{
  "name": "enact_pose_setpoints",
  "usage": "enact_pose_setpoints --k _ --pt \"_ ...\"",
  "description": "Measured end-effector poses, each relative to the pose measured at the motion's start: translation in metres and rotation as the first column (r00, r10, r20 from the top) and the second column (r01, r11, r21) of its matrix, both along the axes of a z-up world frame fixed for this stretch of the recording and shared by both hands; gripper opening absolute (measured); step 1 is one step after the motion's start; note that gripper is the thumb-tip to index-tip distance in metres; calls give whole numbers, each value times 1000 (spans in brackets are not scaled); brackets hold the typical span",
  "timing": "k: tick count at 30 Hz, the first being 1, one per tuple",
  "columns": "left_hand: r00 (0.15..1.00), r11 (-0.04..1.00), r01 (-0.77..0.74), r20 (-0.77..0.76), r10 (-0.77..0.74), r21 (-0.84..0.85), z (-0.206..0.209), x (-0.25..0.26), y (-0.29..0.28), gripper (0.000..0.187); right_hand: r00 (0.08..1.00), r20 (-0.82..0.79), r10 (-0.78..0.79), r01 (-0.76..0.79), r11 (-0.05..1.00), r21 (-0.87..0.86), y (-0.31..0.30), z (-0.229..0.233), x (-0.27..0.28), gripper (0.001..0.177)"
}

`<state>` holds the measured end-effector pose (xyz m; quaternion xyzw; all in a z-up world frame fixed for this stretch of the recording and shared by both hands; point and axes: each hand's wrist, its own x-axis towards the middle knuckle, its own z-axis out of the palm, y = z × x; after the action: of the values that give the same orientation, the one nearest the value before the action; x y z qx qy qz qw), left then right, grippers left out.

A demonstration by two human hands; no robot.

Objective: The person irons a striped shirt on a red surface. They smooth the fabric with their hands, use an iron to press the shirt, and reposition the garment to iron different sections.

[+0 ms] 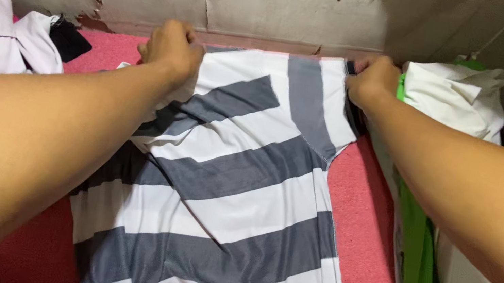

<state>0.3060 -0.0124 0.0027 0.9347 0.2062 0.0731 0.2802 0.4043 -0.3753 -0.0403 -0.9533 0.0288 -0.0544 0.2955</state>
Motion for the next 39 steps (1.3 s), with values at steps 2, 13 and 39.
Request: enact_pose_setpoints --k 2,13,39 --pt "967 1000 -16 253 18 -11 -4 -3 6 24 981 194 -33 12 994 108 5 6 -19 31" --pt "985 988 -101 -131 116 112 3 -43 36 47 743 365 561 -629 772 91 120 57 -257 36" --pt "977 902 141 204 -60 -409 -61 52 65 13 255 257 932 -927 160 340 211 48 -345 9"
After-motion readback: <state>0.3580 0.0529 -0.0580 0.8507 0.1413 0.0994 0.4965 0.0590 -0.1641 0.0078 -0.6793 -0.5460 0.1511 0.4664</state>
